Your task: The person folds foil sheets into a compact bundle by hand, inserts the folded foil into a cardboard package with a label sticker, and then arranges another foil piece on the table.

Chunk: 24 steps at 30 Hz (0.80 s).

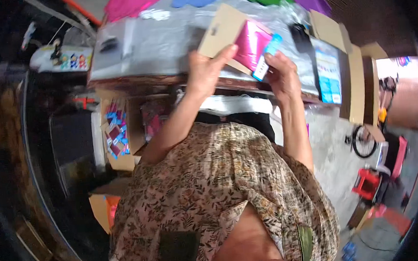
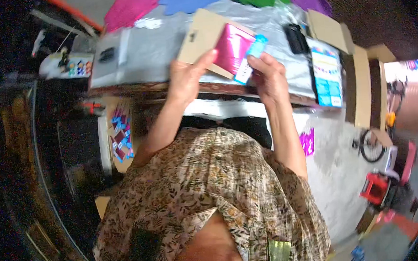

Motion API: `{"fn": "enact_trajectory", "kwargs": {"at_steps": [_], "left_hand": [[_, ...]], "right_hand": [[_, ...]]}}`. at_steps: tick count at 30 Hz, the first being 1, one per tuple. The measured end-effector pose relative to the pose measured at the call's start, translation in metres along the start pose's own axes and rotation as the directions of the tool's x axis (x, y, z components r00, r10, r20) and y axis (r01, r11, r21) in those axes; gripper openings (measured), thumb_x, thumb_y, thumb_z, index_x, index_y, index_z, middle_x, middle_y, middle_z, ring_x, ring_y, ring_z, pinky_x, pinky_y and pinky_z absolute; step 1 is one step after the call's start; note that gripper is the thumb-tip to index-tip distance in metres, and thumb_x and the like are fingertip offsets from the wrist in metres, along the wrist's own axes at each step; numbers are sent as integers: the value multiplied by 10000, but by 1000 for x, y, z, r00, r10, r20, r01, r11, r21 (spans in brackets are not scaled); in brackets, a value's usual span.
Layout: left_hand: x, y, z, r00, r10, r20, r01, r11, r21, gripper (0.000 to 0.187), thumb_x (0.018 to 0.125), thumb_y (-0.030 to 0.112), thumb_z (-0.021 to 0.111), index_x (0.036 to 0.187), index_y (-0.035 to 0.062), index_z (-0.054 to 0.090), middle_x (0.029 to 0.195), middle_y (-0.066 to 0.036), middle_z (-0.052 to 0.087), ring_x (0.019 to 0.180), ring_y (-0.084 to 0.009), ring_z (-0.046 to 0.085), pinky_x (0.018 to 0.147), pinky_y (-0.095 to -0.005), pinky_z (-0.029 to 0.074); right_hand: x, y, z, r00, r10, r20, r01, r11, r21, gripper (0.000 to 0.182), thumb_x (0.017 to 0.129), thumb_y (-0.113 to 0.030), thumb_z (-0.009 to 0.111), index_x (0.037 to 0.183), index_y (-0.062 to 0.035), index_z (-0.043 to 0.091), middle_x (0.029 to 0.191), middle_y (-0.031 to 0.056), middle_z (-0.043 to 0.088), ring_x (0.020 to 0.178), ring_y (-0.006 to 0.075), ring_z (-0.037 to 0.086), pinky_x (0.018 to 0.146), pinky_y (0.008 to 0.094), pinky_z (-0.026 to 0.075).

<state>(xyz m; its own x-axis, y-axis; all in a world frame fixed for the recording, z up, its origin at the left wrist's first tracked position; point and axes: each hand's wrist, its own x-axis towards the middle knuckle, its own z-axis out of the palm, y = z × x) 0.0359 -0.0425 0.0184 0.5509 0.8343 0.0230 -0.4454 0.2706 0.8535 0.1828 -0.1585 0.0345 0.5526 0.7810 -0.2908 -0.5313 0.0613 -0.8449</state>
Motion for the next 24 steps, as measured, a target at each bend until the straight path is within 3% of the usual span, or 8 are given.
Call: {"fn": "enact_trajectory", "kwargs": {"at_steps": [2,5,8,13,16,20,22,24], "left_hand": [[-6,3,-2,995,82,-58,-81,997,14,266,862,91,769,1114,22,714,1029,-41,721,894,-87,651,772,-252,534],[-13,7,-6,997,65,-49,-57,987,150,236,885,93,746,1104,14,710,1014,-22,715,891,-71,636,798,-242,528],[-20,8,-6,996,46,-80,-27,974,225,218,873,98,760,1059,-14,729,943,-30,733,831,-61,641,724,-229,528],[-21,9,-16,996,31,-82,-12,973,230,205,875,105,760,1044,-8,735,923,-28,735,806,-61,639,705,-231,531],[-24,12,-32,990,119,79,-139,934,328,197,889,119,746,1044,-2,736,899,-31,736,775,-59,640,684,-226,527],[-25,30,-61,990,77,118,-123,887,446,196,942,115,679,1073,-27,708,926,-79,738,779,-97,677,690,-237,544],[-24,33,-70,999,37,-21,-23,876,483,197,940,152,683,1039,-14,721,862,-58,733,723,-92,668,661,-222,530],[-20,32,-81,997,56,-50,-25,883,469,212,955,152,659,1071,-19,706,876,-67,734,722,-107,675,662,-230,533]], "right_hand": [[8,6,-12,1000,2,-1,-2,999,-46,160,878,-107,704,1030,-57,695,874,6,702,665,58,580,594,206,438],[7,6,-11,998,-1,69,6,997,-73,189,896,-76,665,1080,-33,658,874,16,682,648,87,580,569,222,453],[10,11,-8,997,-38,63,46,990,-131,173,899,-74,665,1066,-28,672,860,12,679,631,80,565,553,215,435],[16,13,-1,998,-42,43,50,977,-205,144,903,-66,664,1037,-27,699,836,4,674,601,65,534,536,201,403],[25,11,-10,998,-24,62,36,981,-190,160,895,-73,674,1048,-29,689,847,4,675,609,65,540,531,198,394],[37,1,-20,999,-29,39,32,995,-91,132,870,-45,695,1000,-30,691,832,12,691,606,70,570,518,201,402],[37,-1,-32,999,-44,-19,43,998,-38,115,859,-29,702,974,-29,695,822,16,699,602,72,584,514,203,409],[45,0,-39,997,-54,-57,52,998,-34,133,857,-26,698,990,-31,685,846,14,698,628,74,594,529,207,416]]}}
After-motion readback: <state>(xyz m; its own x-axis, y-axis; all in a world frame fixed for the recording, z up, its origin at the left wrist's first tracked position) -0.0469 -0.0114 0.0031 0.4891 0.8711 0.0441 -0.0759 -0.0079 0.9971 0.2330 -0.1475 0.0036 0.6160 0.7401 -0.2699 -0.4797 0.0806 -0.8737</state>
